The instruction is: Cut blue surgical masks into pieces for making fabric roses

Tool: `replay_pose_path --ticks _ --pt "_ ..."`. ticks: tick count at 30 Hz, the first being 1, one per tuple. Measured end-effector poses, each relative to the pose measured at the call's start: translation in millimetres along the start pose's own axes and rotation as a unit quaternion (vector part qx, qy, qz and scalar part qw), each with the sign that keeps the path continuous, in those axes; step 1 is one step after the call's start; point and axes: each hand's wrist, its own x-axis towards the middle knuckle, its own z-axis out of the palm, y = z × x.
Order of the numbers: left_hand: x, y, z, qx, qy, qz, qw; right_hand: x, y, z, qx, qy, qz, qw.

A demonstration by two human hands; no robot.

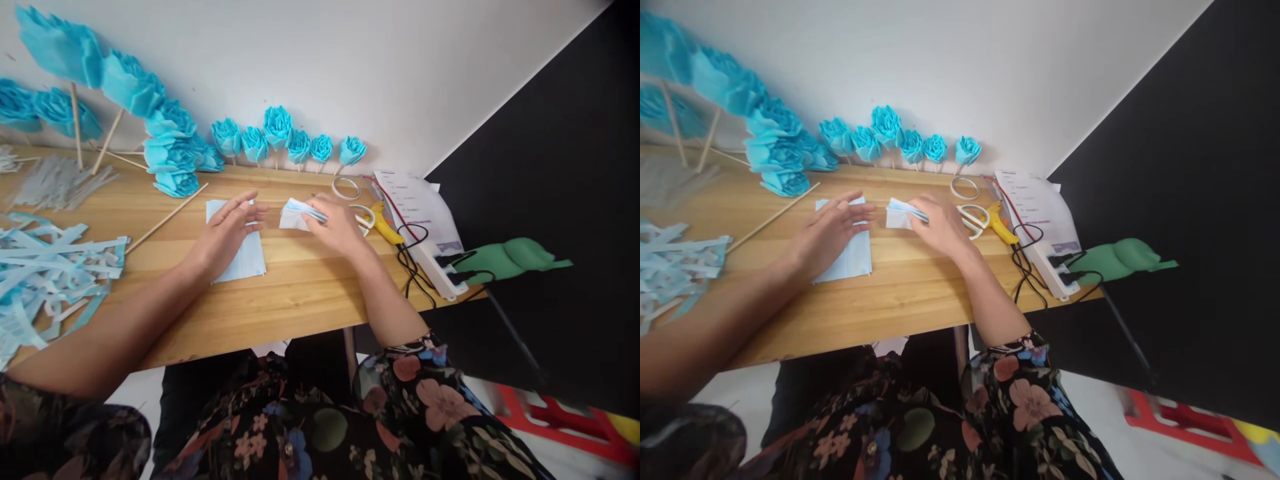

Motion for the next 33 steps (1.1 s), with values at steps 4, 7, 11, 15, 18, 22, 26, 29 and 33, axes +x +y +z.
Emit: replay_pose_path --ticks 4,7,11,15,18,22,26,29,33 --pt "1 0 -1.3 0.000 -0.005 0.001 1.000 0 0 8 -0.036 -0.099 -0.035 0.994" --pt "0 2 0.4 -0.013 -0.009 0.004 1.000 0 1 13 0.005 -0.083 -0.011 0.997" --pt "-5 5 5.2 -0.023 -0.043 -0.003 0.999 -1 -5 18 0.189 0.006 0.081 0.979" --pt "-9 2 10.4 -0.007 -0.115 -0.005 0.993 -3 -18 29 0.371 0.020 0.121 0.920" --pt "-10 1 13.2 0.038 -0.127 0.004 0.991 -4 -25 37 0.424 0.010 0.140 0.895" --pt "-11 7 13.0 0.134 -0.068 0.010 0.989 -4 -27 44 0.471 -0.031 0.138 0.871" --pt "-11 12 8.2 0.273 -0.016 0.057 0.960 -4 -24 42 0.427 -0.037 0.122 0.895" --pt "-8 8 4.6 0.355 0.004 0.110 0.929 -3 -20 38 0.343 -0.035 0.121 0.931" --pt "-2 -1 1.2 0.370 -0.008 0.133 0.919 -2 -14 41 0.303 -0.084 0.143 0.938"
